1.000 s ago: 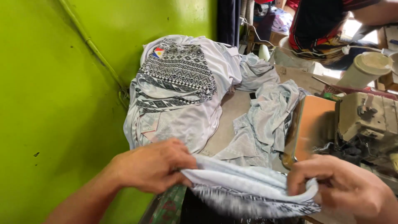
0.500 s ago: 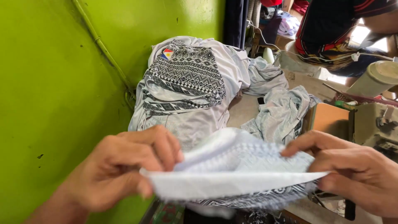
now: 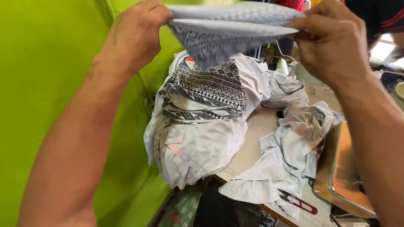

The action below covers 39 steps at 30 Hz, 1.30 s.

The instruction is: Trimming and separating fabric pieces using hand snips at a sewing workstation

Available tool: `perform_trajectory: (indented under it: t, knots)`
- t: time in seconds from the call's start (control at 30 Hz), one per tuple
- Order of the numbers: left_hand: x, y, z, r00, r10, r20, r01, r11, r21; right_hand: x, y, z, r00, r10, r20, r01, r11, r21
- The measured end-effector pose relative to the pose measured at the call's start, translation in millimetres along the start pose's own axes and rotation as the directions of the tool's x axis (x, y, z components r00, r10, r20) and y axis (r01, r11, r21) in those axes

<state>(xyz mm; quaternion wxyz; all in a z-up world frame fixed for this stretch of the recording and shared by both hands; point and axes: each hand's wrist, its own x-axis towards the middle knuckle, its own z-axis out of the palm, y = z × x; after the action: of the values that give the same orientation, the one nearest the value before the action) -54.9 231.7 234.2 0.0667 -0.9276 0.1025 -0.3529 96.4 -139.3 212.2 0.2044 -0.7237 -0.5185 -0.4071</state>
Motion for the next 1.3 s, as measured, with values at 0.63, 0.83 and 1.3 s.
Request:
perform_trajectory:
  t: [0.63,0.83,1.3]
  knots:
    - [-148.5,274.2,106.6,0.997,-0.066,0.037,0.071,0.657,-0.751,-143.0,-109.5,-28.7,0.831,0.293,0.473,-0.511,0.740,0.437]
    - [-122.9,331.0,162.1,0.901,0.095,0.422,0.128,0.873,-0.471,-216.1,-112.7,-46.4,0.373,0.623,0.688,-0.813,0.577,-0.081]
    - [-124.0,219.3,211.6,0.549,-0.458,0.699,0.333,-0.648,-0.685,-361.5,-128.3,-16.8,0.702,0.516,0.490,-0.426,0.857,-0.292]
